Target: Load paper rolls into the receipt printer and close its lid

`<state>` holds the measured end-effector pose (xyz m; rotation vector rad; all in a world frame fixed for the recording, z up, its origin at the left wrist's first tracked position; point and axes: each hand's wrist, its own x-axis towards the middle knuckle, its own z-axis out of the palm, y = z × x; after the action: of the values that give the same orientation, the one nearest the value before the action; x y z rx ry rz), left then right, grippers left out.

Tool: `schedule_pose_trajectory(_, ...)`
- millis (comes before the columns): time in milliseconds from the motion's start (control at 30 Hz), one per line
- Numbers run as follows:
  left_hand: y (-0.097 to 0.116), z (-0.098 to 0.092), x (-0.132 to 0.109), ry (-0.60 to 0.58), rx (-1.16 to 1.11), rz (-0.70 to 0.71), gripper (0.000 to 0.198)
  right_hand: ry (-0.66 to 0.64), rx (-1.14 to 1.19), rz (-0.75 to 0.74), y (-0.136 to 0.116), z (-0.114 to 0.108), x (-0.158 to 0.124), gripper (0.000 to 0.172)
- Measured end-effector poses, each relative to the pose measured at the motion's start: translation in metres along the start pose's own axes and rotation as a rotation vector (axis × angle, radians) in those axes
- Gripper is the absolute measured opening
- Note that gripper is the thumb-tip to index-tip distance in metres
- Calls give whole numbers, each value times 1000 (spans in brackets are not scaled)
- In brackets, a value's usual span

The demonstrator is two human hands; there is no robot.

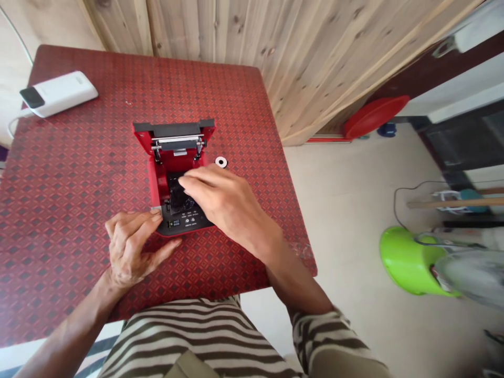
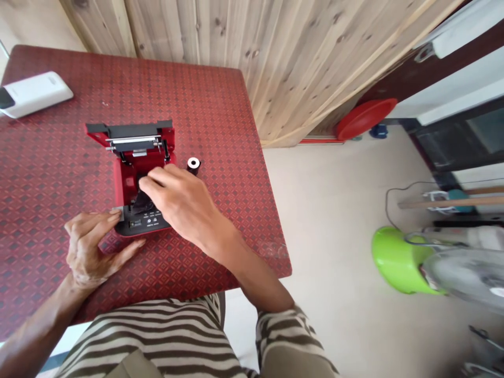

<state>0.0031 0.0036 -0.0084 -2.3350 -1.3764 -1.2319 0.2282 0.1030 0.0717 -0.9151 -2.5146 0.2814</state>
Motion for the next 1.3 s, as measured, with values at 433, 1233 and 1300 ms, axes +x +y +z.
schedule_pose_trajectory(433,5,0,-6,-30,68,-43,77,-523,-285,69,-2,21,69,27)
schedule_pose_trajectory(1233,-3,3,-3,-19,14,-3,75,206,792,623,34,35,-109,22)
schedule_pose_trajectory(1300,-2,3,-3,-18,7,-9,75,165,708,603,33,39,-110,20)
